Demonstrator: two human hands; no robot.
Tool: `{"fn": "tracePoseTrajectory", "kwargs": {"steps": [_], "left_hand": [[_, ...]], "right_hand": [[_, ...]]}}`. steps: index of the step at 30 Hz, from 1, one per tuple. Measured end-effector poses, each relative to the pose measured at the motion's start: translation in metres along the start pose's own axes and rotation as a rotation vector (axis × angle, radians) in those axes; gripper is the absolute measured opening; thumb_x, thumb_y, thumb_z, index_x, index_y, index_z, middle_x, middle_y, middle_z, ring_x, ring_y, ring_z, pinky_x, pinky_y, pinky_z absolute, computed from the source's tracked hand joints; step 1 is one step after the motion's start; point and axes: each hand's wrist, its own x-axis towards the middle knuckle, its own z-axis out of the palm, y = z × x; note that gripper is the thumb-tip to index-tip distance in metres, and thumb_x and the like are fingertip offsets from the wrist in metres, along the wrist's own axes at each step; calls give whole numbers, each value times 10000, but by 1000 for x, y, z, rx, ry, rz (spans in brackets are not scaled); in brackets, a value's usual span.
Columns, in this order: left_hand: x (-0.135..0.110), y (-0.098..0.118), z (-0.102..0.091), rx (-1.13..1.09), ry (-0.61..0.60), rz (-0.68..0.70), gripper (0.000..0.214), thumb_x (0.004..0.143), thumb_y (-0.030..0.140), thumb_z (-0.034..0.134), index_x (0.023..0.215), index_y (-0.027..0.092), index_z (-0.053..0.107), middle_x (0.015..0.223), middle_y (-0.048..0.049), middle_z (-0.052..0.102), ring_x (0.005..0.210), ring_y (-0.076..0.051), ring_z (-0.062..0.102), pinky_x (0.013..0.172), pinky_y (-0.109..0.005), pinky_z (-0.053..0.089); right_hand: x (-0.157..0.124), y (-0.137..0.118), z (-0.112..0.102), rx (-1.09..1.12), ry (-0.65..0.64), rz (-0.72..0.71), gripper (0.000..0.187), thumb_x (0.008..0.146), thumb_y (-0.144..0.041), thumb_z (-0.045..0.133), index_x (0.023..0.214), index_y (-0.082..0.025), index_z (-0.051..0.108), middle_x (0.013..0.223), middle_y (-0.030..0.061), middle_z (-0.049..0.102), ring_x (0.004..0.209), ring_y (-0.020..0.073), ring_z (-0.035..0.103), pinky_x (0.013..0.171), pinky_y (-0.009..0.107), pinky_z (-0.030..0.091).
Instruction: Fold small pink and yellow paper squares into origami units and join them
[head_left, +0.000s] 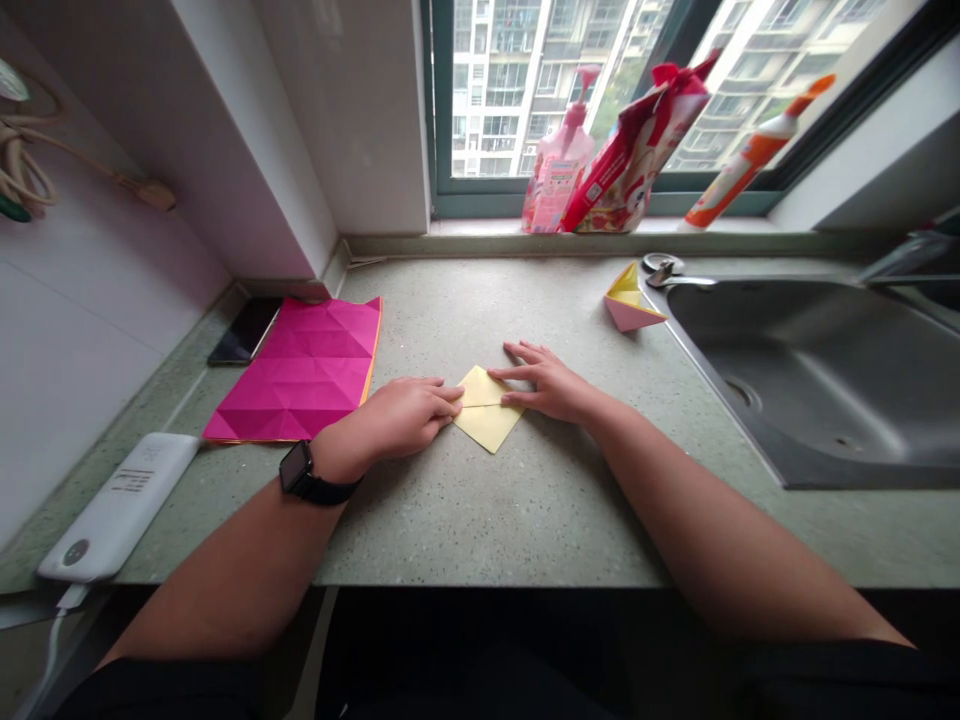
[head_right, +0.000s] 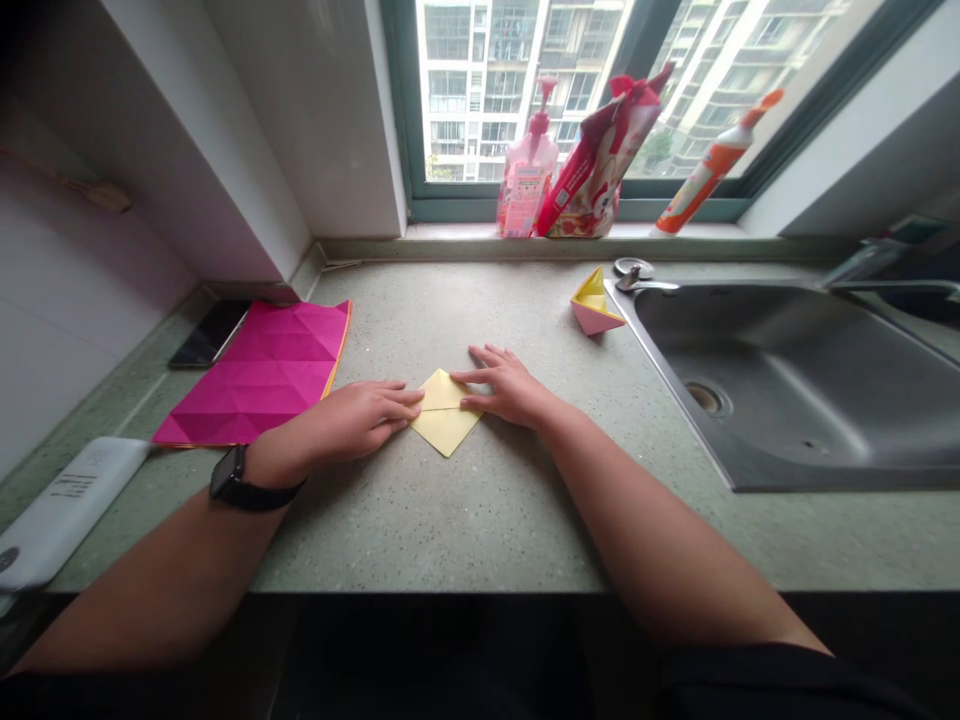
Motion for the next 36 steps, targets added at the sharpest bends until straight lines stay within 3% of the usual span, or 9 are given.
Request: {"fn": "tracePoseTrajectory", "kwargs": {"steps": [4, 7, 14, 17, 22, 25, 29, 31, 36], "left_hand": [[-6, -5, -2, -36, -3, -50, 295, 1053, 204, 595, 1139, 330, 848, 1495, 17, 733, 1361, -279, 703, 1183, -470, 550], [-8, -7, -4, -46, 9, -76, 261, 1056, 266, 613, 1053, 324, 867, 1462, 13, 753, 1327, -291, 725, 1141, -459, 573], [-12, -8, -7, -41, 106, -169, 298, 1047, 391, 638, 891, 305, 877, 1308, -28, 825, 1152, -305, 785, 982, -439, 626], [-11, -8, -7, -2, 160, -177, 322, 1046, 429, 658, 851, 280, 868, 1233, -54, 836, 1113, -305, 778, 1001, -458, 613], [3, 0, 2, 28, 345, -152, 189, 1060, 347, 690, 1076, 213, 822, 1254, -117, 800, 1193, -312, 729, 1077, -509, 582], [9, 5, 13, -107, 281, -34, 324, 991, 328, 808, 1285, 207, 747, 1382, -127, 749, 1294, -293, 701, 1130, -466, 576], [10, 4, 21, -175, 155, 3, 594, 929, 368, 883, 1462, 242, 653, 1517, -145, 679, 1421, -320, 640, 1203, -511, 537], [9, 2, 21, -184, 139, -2, 621, 925, 377, 887, 1481, 250, 643, 1537, -147, 667, 1442, -327, 628, 1215, -522, 527], [8, 4, 17, -181, 128, -1, 564, 921, 355, 893, 1431, 247, 676, 1540, -142, 665, 1445, -327, 626, 1220, -524, 526]], "right_hand": [[-1, 10, -4, 35, -4, 24, 596, 889, -465, 910, 1457, -388, 745, 1740, 104, 476, 1657, 435, 339, 1317, 726, 303], [-4, 19, -7, 53, 11, 35, 677, 849, -455, 943, 1485, -393, 718, 1747, 96, 469, 1662, 434, 331, 1316, 735, 303], [-8, 30, -18, 91, -14, 17, 703, 826, -397, 963, 1483, -408, 712, 1747, 76, 477, 1651, 411, 368, 1317, 707, 334], [-8, 30, -18, 104, -19, 8, 694, 818, -383, 967, 1466, -420, 722, 1740, 61, 489, 1647, 409, 377, 1313, 710, 340], [-6, 26, -20, 118, -19, 18, 693, 781, -397, 982, 1434, -396, 752, 1726, 78, 508, 1648, 413, 373, 1317, 702, 335], [-3, 22, -24, 217, 8, 32, 543, 810, -395, 944, 1336, -363, 812, 1646, 87, 601, 1589, 395, 478, 1312, 669, 375], [1, 16, -28, 583, 166, 209, 315, 978, -427, 755, 1252, -295, 834, 1335, 97, 794, 1252, 320, 750, 1112, 581, 627], [2, 12, -27, 736, 176, 281, 308, 984, -438, 748, 1226, -267, 831, 1260, 111, 811, 1155, 307, 781, 986, 532, 702], [4, 5, -21, 862, 55, 279, 261, 975, -446, 771, 1137, -253, 838, 1302, 141, 797, 1142, 319, 781, 853, 479, 752]]}}
